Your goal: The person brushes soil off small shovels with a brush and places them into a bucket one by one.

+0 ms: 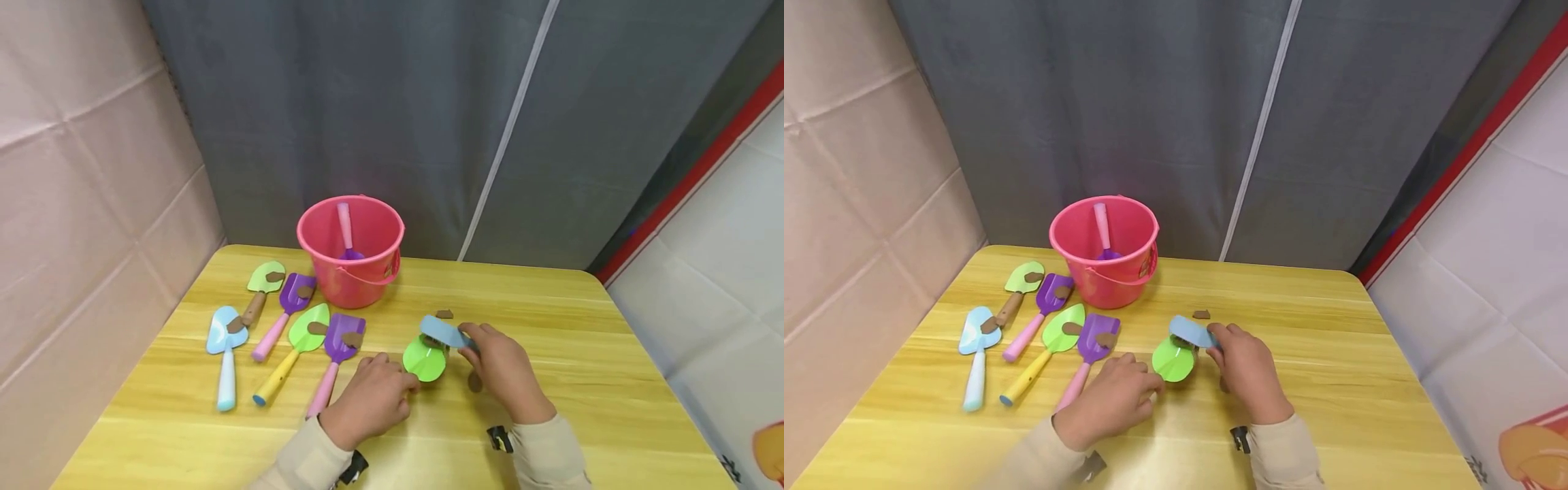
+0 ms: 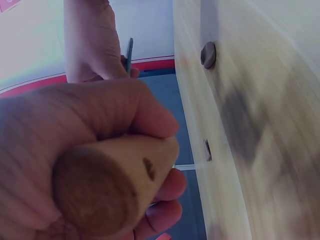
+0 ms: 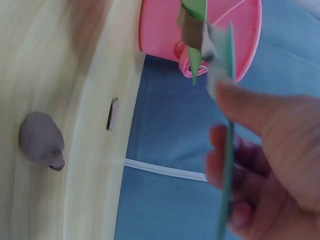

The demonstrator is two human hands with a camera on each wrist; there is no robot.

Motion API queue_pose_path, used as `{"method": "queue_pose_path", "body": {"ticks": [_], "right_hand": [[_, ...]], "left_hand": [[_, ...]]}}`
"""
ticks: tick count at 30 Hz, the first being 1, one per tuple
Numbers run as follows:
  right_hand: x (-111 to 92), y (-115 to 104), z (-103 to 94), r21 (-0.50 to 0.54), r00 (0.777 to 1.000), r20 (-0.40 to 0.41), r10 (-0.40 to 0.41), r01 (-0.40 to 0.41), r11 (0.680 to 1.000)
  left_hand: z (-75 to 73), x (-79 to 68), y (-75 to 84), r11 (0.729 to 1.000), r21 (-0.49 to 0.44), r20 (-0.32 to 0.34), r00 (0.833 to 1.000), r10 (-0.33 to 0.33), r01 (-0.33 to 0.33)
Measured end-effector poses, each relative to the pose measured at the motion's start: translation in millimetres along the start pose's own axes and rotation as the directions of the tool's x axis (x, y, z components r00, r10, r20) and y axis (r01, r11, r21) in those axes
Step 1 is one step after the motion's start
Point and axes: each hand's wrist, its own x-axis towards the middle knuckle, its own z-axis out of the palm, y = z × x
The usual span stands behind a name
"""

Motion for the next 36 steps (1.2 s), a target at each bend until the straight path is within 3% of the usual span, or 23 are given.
{"method": "queue_pose_path", "body": {"ticks": [5,9,13,18,22,24,27,31,33,36], "right_hand": [[1.0,1.8,-2.9,0.04,0.994,-0.085,0.062,-0.059,0.997],[0.2,0.0,-6.2,0.083,1.0,0.022,-0.005,0.003,0.997],[-1.0,-2.8,-6.4,0.053,0.994,0.104,-0.035,0.03,0.998],[0.2,-1.0,-5.3,-0.016,0.997,-0.02,0.072,-0.072,0.997],[1.6,1.2,-6.4,0.006,0.99,-0.095,0.106,-0.106,0.994],[1.9,0.7,-7.4,0.038,0.993,-0.072,0.092,-0.089,0.995],[2.6,-1.9,-7.1,0.078,0.999,0.024,0.034,-0.036,0.996],[3.7,-5.5,-3.1,0.075,0.991,0.134,-0.004,-0.006,0.997],[3.9,-5.3,-1.1,0.044,0.993,0.11,0.031,-0.036,0.998],[4.4,-3.2,-0.4,0.014,0.993,0.006,0.116,-0.116,0.993]], "left_hand": [[1.0,0.7,-3.4,1.0,0.018,-0.027,1.0,-0.01,0.01],[2.7,2.4,-7.5,0.999,0.038,-0.073,0.997,-0.006,0.008],[4.6,4.1,-6.7,1.0,0.022,-0.076,0.997,0.002,-0.001],[8.0,4.8,-3.7,1.0,0.03,-0.066,0.998,-0.007,0.009],[9.2,4.0,-5.9,0.998,0.055,-0.097,0.995,-0.021,0.027],[9.0,4.0,-7.5,0.997,0.064,-0.118,0.993,-0.026,0.034],[8.4,4.1,-8.8,0.996,0.075,-0.139,0.99,-0.033,0.043],[7.6,4.8,-9.0,0.996,0.078,-0.14,0.99,-0.035,0.046],[7.4,5.1,-8.8,0.996,0.076,-0.135,0.99,-0.031,0.042],[7.2,4.7,-9.1,0.996,0.076,-0.129,0.991,-0.034,0.044]]}}
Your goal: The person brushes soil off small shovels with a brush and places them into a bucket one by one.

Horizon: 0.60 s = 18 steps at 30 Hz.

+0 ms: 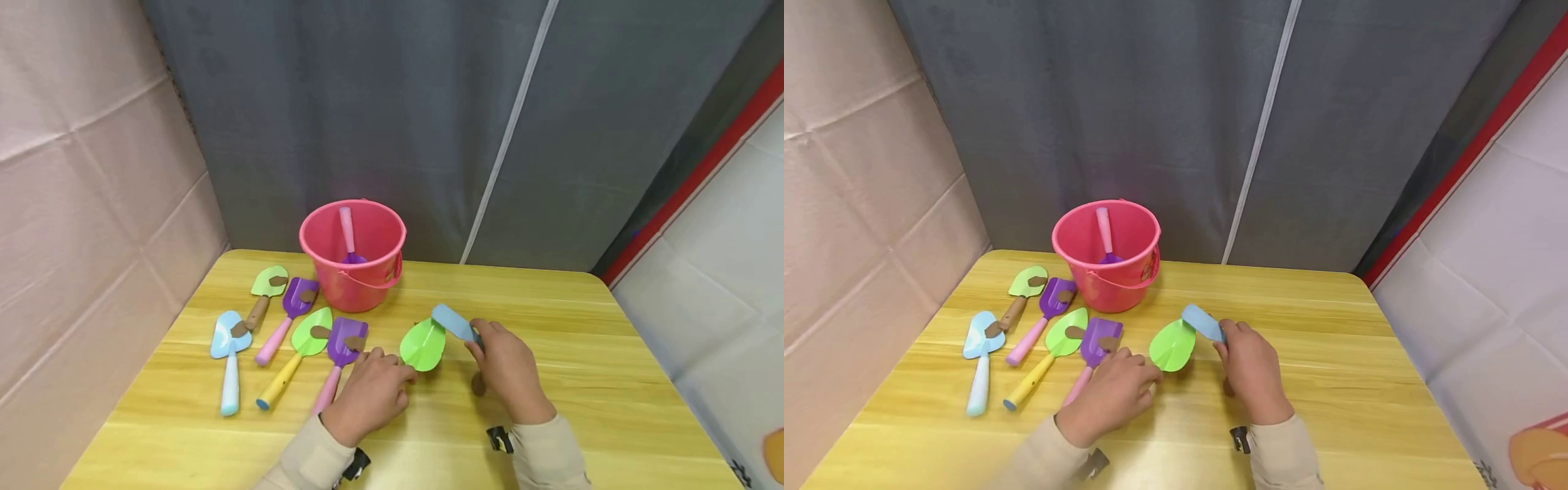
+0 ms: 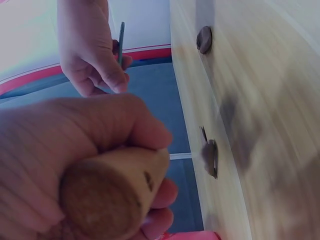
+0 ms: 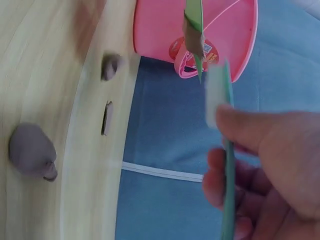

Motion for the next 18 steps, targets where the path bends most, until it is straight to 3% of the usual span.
{"method": "queue_pose_path", "body": {"ticks": [4,7,10,12,18], "right_hand": [[0.6,0.6,-1.0,0.016,0.998,-0.061,0.033,-0.032,0.999],[0.7,-4.2,0.0,0.045,0.998,0.001,-0.057,0.057,0.997],[0.0,-10.6,3.1,0.054,0.982,0.088,-0.169,0.165,0.985],[-0.5,-13.3,5.1,0.045,0.975,0.109,-0.193,0.189,0.981],[1.3,-9.1,5.5,-0.047,0.999,-0.025,-0.035,0.034,0.998]], "left_hand": [[0.6,-0.9,-1.6,1.0,0.012,-0.006,1.0,-0.012,0.012],[2.5,-1.2,-2.5,1.0,0.021,-0.02,1.0,-0.017,0.017],[5.1,-1.0,-2.1,1.0,0.022,-0.033,0.999,-0.016,0.017],[6.5,-0.8,-1.3,0.999,0.028,-0.033,0.999,-0.016,0.017],[8.7,-1.3,-0.9,0.999,0.034,-0.015,1.0,-0.021,0.021]]}}
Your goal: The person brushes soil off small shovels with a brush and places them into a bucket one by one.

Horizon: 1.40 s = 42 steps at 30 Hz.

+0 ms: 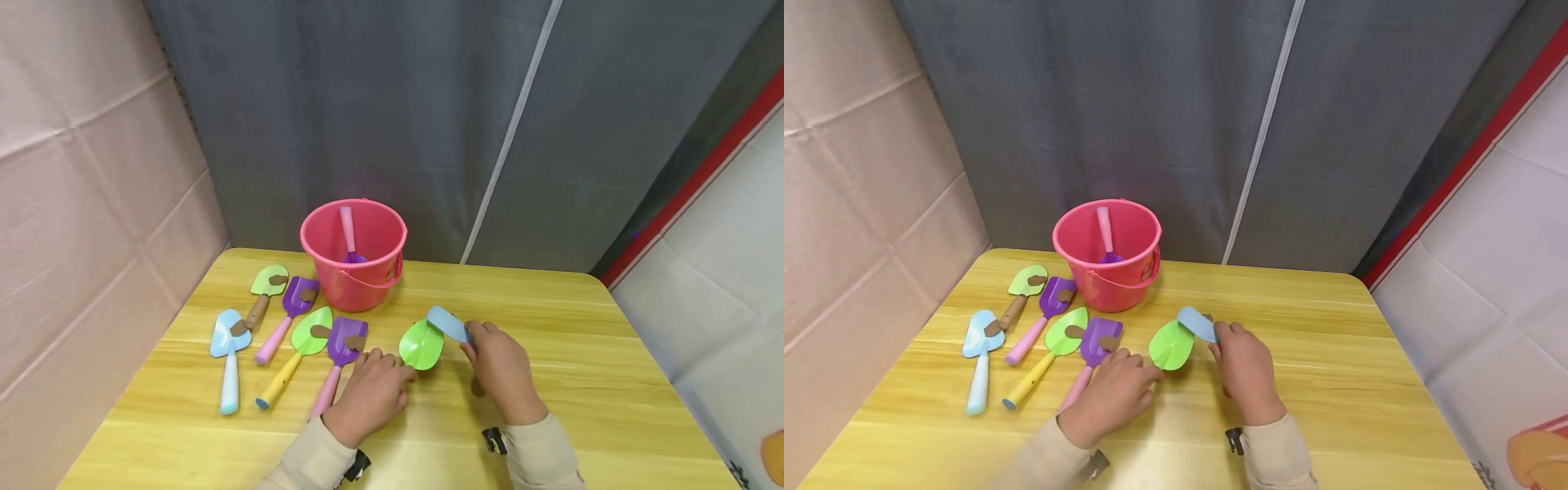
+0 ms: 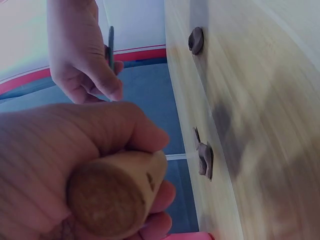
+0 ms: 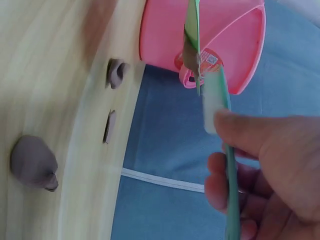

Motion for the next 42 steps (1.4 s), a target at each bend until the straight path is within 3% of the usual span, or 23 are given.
{"method": "queue_pose_path", "body": {"ticks": [3,7,9,13,16,19,23,25,30,33,37,39,42], "right_hand": [[0.7,0.3,-2.0,0.017,1.0,0.011,-0.009,0.009,1.0],[0.6,-4.8,-2.6,0.084,0.983,0.136,-0.124,0.113,0.99],[0.4,-5.7,-2.4,0.086,0.978,0.162,-0.134,0.122,0.989],[1.0,-2.6,-2.3,-0.004,0.998,0.056,-0.033,0.033,0.999],[2.1,-0.5,-2.7,-0.03,1.0,-0.018,0.016,-0.017,0.999],[2.3,-1.7,-3.7,0.008,0.998,0.042,-0.046,0.046,0.999],[1.4,-5.5,-4.3,0.076,0.977,0.166,-0.135,0.124,0.989],[0.9,-5.9,-3.8,0.052,0.982,0.156,-0.104,0.097,0.994],[0.6,-3.4,-2.9,-0.017,0.999,0.037,0.028,-0.028,0.999],[0.3,-3.7,-3.2,0.023,0.997,0.073,-0.027,0.025,0.999],[-0.5,-5.1,-3.0,0.076,0.978,0.168,-0.126,0.115,0.99],[-0.5,-4.3,-2.3,0.05,0.983,0.152,-0.104,0.097,0.994],[0.1,-1.7,-1.3,-0.007,0.998,0.068,-0.01,0.01,1.0]], "left_hand": [[0.6,-0.3,-1.1,1.0,0.003,-0.009,1.0,0.001,-0.001],[-0.1,-0.1,-1.3,1.0,0.008,-0.014,1.0,0.004,-0.004],[-1.0,0.1,-0.7,1.0,0.008,-0.011,1.0,0.009,-0.009],[-2.5,-0.1,0.6,1.0,0.004,-0.01,1.0,0.014,-0.014],[-2.2,-1.3,0.6,1.0,0.007,-0.017,1.0,0.013,-0.013],[-1.4,-2.3,0.0,1.0,0.016,-0.031,0.999,0.015,-0.015],[-1.4,-2.2,0.1,1.0,0.017,-0.041,0.999,0.022,-0.022],[-2.0,-2.1,0.7,1.0,0.011,-0.034,0.999,0.024,-0.023],[-3.2,-2.6,1.8,1.0,-0.003,-0.011,1.0,0.019,-0.019],[-3.1,-2.8,1.7,1.0,0.005,-0.011,1.0,0.016,-0.016],[-2.9,-2.9,1.5,1.0,0.015,-0.018,1.0,0.018,-0.017],[-3.0,-3.0,1.7,1.0,0.015,-0.021,1.0,0.019,-0.019],[-2.9,-3.6,1.9,1.0,0.01,-0.019,1.0,0.017,-0.017]]}}
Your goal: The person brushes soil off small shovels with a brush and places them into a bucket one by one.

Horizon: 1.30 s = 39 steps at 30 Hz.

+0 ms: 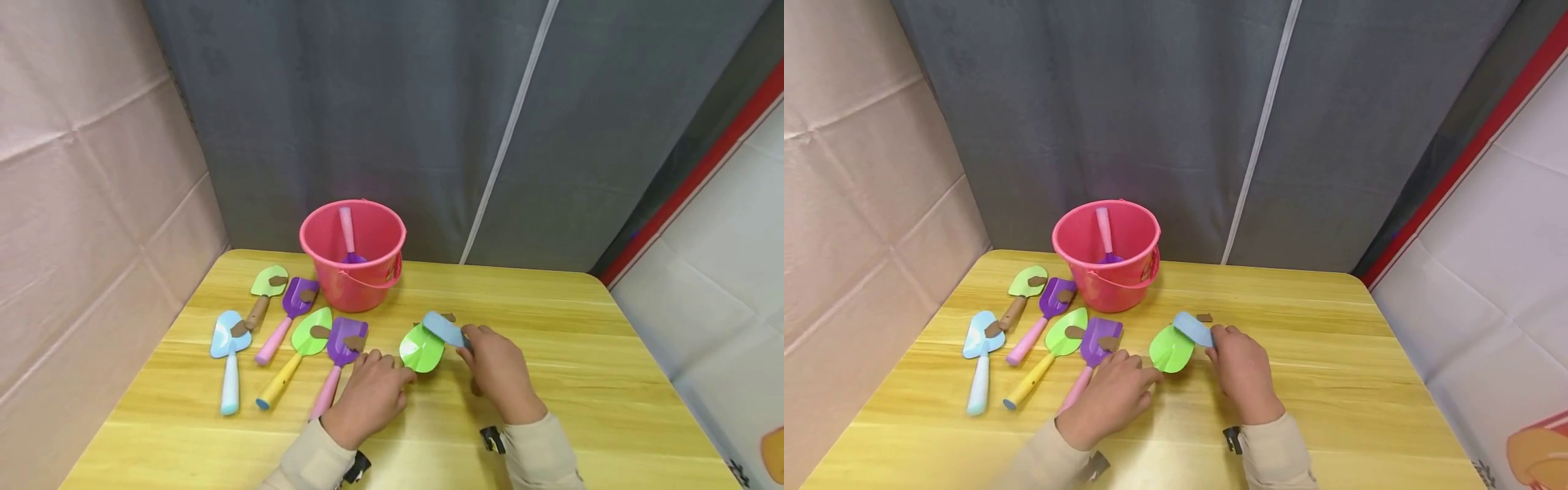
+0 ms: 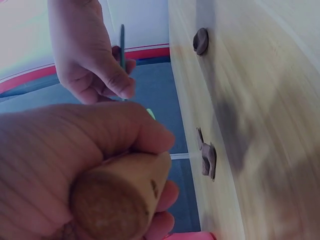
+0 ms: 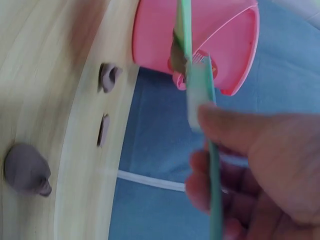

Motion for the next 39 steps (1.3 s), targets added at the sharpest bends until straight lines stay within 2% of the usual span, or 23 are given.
{"method": "queue_pose_path", "body": {"ticks": [3,8,10,12,15,17,19,22,24,26,29,31,36,37,39], "right_hand": [[0.6,2.1,0.7,-0.011,0.998,-0.051,0.041,-0.042,0.999],[0.2,-0.4,1.6,0.065,0.992,0.044,-0.115,0.112,0.992],[-0.3,-1.4,2.1,0.073,0.989,0.067,-0.135,0.13,0.989],[-0.7,-1.2,2.5,0.045,0.995,0.048,-0.091,0.088,0.995],[-0.6,0.9,2.4,0.0,1.0,-0.008,0.019,-0.019,1.0],[0.0,1.9,2.0,0.002,0.999,-0.021,0.038,-0.038,0.999],[0.5,1.8,1.1,0.026,1.0,0.003,-0.008,0.008,1.0],[0.9,-0.2,1.3,0.067,0.992,0.032,-0.123,0.121,0.99],[0.6,-1.4,1.4,0.071,0.989,0.045,-0.14,0.137,0.988],[0.3,-1.3,2.2,0.055,0.995,0.028,-0.093,0.092,0.994],[0.0,0.5,2.0,0.027,1.0,0.006,0.018,-0.018,0.999],[0.2,1.5,2.2,0.029,0.999,-0.01,0.03,-0.03,0.999],[0.3,1.3,3.0,0.07,0.99,0.042,-0.134,0.131,0.989],[0.1,1.0,2.9,0.073,0.987,0.056,-0.15,0.146,0.987],[-0.4,0.5,2.8,0.063,0.989,0.073,-0.127,0.122,0.99]], "left_hand": [[0.3,-0.7,-0.1,1.0,-0.001,0.003,1.0,-0.003,0.003],[1.9,-0.9,-0.8,1.0,0.011,-0.006,1.0,0.0,0.0],[2.2,-0.7,-0.9,1.0,0.013,-0.008,1.0,0.002,-0.002],[2.3,-0.6,-0.9,1.0,0.01,-0.003,1.0,0.002,-0.002],[2.4,-0.9,-1.0,1.0,0.003,0.01,1.0,-0.004,0.004],[2.6,-1.4,-1.2,1.0,-0.001,0.014,1.0,-0.007,0.007],[2.7,-1.7,-1.4,1.0,0.001,0.012,1.0,-0.008,0.008],[2.3,-1.5,-1.1,1.0,0.003,0.004,1.0,-0.004,0.004],[1.5,-1.0,-0.7,1.0,0.003,0.002,1.0,-0.002,0.002],[0.9,-0.6,-0.4,1.0,0.002,0.003,1.0,0.0,0.0],[0.8,-0.6,-0.8,1.0,0.001,0.006,1.0,-0.003,0.003],[1.7,-0.9,-1.5,1.0,0.003,0.004,1.0,-0.004,0.004],[4.1,-0.9,-3.4,1.0,0.014,-0.012,1.0,-0.004,0.004],[4.2,-0.8,-3.5,1.0,0.015,-0.013,1.0,-0.003,0.003],[4.0,-0.8,-3.4,1.0,0.01,-0.008,1.0,-0.003,0.003]]}}
